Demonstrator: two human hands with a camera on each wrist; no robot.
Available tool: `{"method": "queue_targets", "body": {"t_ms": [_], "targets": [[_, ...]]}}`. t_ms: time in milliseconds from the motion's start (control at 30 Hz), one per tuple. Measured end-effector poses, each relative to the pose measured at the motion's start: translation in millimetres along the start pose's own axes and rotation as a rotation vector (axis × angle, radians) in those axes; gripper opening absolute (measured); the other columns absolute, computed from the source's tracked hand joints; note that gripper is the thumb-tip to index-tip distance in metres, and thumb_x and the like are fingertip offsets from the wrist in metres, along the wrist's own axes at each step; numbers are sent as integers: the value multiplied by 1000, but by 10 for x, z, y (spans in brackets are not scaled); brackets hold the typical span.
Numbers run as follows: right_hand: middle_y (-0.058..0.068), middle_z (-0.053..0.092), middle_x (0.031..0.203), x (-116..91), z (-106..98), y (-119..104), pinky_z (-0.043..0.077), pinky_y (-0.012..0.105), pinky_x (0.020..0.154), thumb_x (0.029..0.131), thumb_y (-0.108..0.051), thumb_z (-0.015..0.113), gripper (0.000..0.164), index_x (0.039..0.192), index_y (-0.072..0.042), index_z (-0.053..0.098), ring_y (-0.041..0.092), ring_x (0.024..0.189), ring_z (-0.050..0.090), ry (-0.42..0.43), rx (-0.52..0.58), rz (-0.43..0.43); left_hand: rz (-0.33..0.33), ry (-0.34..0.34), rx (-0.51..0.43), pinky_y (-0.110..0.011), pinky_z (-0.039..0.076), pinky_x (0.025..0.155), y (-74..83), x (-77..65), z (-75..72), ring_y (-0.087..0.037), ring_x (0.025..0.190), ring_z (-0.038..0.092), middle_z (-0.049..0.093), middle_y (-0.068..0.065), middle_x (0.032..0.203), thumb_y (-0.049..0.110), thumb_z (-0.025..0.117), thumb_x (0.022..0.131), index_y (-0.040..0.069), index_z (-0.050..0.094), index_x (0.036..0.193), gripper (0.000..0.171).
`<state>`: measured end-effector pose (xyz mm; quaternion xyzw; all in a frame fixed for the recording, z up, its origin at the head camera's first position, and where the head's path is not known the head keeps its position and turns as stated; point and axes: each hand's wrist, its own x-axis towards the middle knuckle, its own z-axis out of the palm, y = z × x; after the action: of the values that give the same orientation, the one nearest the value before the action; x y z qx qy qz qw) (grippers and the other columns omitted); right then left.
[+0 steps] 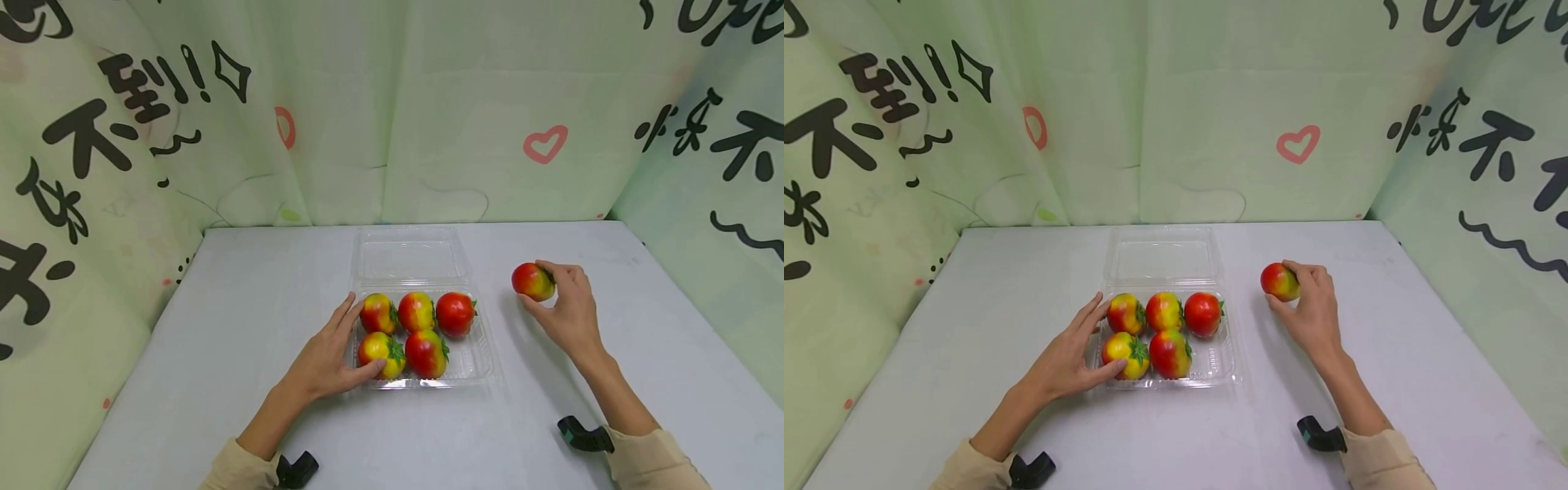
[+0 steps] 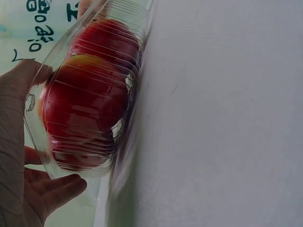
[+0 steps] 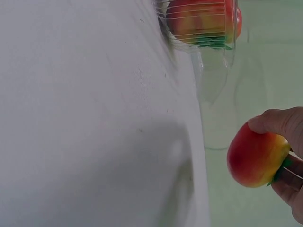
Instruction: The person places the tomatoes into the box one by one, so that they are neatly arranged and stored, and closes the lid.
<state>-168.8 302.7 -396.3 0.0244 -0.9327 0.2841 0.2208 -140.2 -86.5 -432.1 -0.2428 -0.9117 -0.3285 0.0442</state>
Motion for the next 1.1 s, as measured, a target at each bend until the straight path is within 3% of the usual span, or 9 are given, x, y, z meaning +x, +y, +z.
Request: {"method": "queue_targets", "body": {"t_ms": [233, 400, 700, 1100], "targets": [[27, 50, 120, -53, 8, -31, 48, 63, 92, 80, -1, 83, 63, 136, 5, 56, 42, 113, 48, 6, 6, -31, 10, -6, -9, -52, 52, 103, -2, -3, -8, -37, 135, 55, 30, -17, 166, 47, 77, 84, 7, 34, 159, 95], [27, 51, 121, -88, -1, -71, 50, 64, 91, 79, -1, 83, 64, 137, 4, 56, 41, 113, 48, 4, 8, -37, 47, -5, -36, -53, 52, 103, -31, -14, -30, -36, 128, 60, 28, -18, 166, 36, 71, 86, 7, 34, 159, 87], [26, 52, 122, -130, 0, -127, 51, 66, 91, 79, -2, 84, 65, 137, 3, 56, 41, 114, 49, -12, 20, -41, 52, 2, -57, -51, 53, 103, -59, -18, -42, -30, 119, 67, 30, -16, 166, 25, 61, 79, 5, 37, 158, 84], [25, 53, 120, -191, -1, -200, 52, 64, 89, 77, -3, 86, 65, 135, 3, 57, 40, 112, 52, -1, 41, -86, 59, 11, -32, -52, 52, 103, -59, -22, -31, -36, 135, 55, 29, -17, 166, 26, 60, 80, 5, 37, 158, 84]]}}
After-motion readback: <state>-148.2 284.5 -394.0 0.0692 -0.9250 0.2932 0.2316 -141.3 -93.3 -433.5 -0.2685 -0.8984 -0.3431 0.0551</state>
